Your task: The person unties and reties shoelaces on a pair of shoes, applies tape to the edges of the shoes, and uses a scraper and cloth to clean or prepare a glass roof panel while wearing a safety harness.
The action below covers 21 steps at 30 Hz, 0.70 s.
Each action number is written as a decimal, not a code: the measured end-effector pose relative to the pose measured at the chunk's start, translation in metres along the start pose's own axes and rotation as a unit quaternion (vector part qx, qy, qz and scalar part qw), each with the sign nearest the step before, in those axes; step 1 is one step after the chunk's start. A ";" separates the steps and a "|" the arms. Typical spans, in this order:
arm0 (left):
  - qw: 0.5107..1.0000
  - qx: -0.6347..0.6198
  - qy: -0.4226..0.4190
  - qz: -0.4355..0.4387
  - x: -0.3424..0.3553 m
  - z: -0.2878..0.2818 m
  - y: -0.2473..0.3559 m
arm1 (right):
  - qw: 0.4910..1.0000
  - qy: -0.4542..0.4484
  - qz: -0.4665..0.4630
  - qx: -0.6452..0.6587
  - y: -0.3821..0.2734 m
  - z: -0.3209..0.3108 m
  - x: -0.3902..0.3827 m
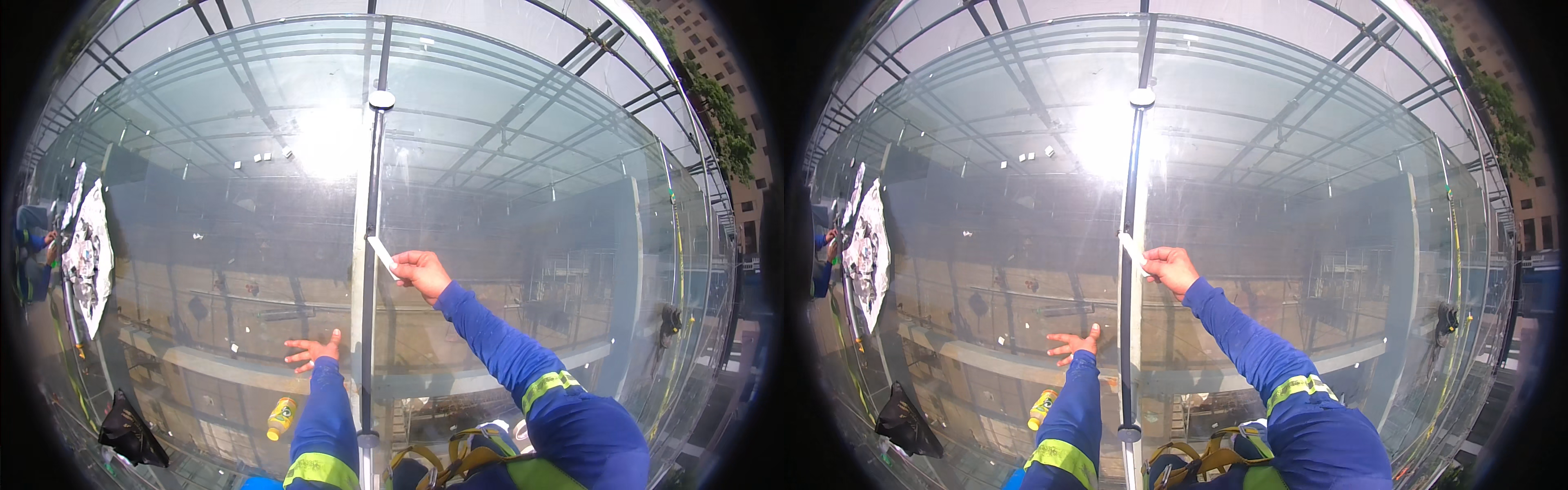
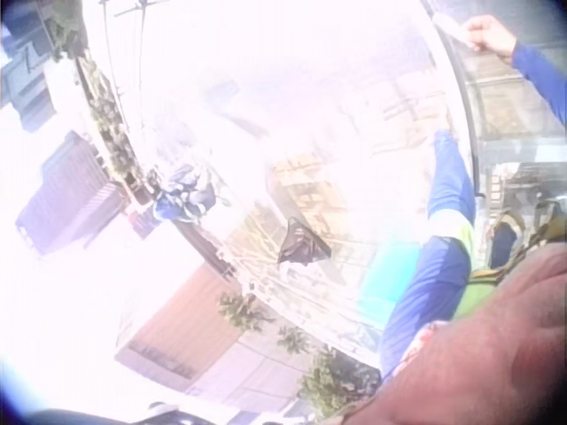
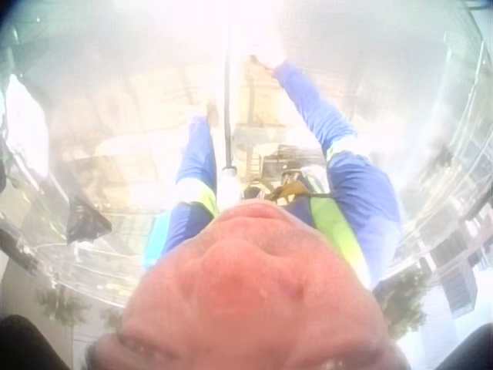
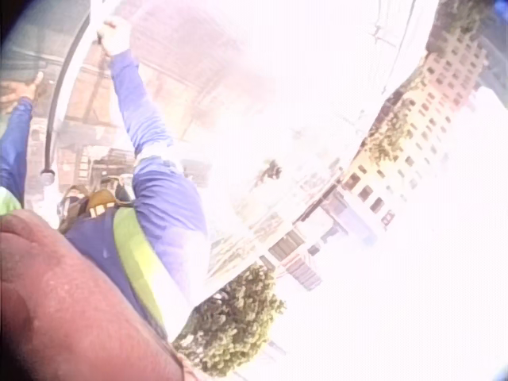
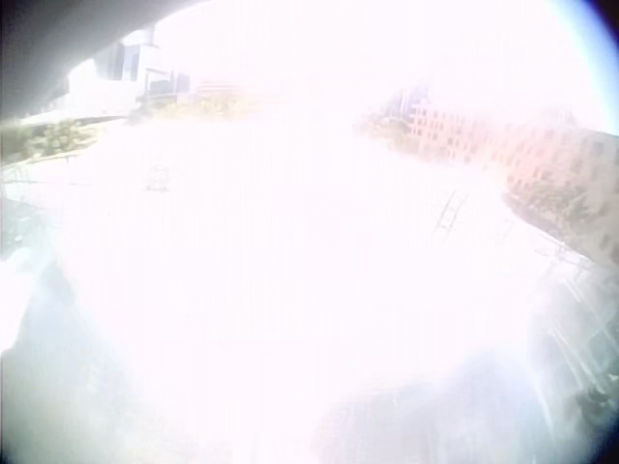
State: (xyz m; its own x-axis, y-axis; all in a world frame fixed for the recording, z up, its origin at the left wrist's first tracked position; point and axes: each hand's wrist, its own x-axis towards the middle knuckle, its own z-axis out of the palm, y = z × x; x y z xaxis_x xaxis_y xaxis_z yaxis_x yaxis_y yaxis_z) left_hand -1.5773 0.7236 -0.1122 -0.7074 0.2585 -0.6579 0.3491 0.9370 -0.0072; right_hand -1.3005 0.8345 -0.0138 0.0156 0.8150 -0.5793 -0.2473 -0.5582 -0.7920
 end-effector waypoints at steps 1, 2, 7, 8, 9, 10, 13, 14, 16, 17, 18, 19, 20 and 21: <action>1.000 -0.011 -0.001 0.012 -0.001 -0.003 -0.003 | 0.998 -0.046 0.042 -0.012 -0.018 0.004 -0.006; 1.000 0.006 0.010 0.005 0.001 -0.005 -0.005 | 0.992 -0.092 0.086 -0.023 -0.035 0.008 -0.010; 0.999 0.031 0.020 0.026 -0.012 0.015 -0.001 | 0.977 0.161 -0.138 -0.022 -0.318 -0.095 0.068; 0.999 0.036 -0.011 0.039 -0.027 0.030 0.018 | 0.919 0.341 -0.170 -0.101 -0.386 -0.148 0.068; 0.999 0.038 -0.007 0.012 -0.013 0.018 0.014 | 0.924 0.315 -0.171 -0.132 -0.368 -0.141 0.066; 0.998 0.060 0.007 0.001 -0.012 0.014 0.012 | 0.933 0.304 -0.154 -0.115 -0.350 -0.142 0.061; 0.989 0.057 0.130 0.043 0.045 0.012 -0.029 | 0.946 0.280 -0.162 -0.015 -0.305 -0.128 0.041; 0.977 0.068 0.179 0.095 0.057 0.019 -0.035 | 0.944 0.282 -0.166 -0.028 -0.295 -0.135 0.032; 0.990 0.074 0.098 0.070 0.026 0.032 -0.011 | 0.943 0.292 -0.153 -0.051 -0.262 -0.168 0.008; 0.996 0.071 0.040 0.019 0.012 0.028 -0.001 | 0.948 0.283 -0.139 -0.049 -0.242 -0.173 -0.003; 0.996 0.081 0.043 0.018 0.011 0.021 -0.002 | 0.954 0.262 -0.141 -0.037 -0.223 -0.163 -0.012; 0.997 0.066 0.046 0.019 0.013 0.018 -0.003 | 0.956 0.251 -0.143 -0.043 -0.208 -0.158 -0.021; 0.997 0.051 0.048 0.020 0.014 0.015 -0.006 | 0.960 0.241 -0.136 -0.045 -0.193 -0.153 -0.032; 0.997 0.055 0.051 0.018 0.017 0.012 -0.010 | 0.963 0.229 -0.131 -0.048 -0.182 -0.147 -0.044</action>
State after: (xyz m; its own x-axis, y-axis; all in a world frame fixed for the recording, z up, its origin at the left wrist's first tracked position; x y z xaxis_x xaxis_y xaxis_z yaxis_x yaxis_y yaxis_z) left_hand -1.5857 0.7157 -0.1323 -0.7502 0.3199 -0.5788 0.4370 0.8966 -0.0709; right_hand -1.1138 0.8774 0.1269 0.4972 0.7877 -0.3638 -0.0870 -0.3720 -0.9242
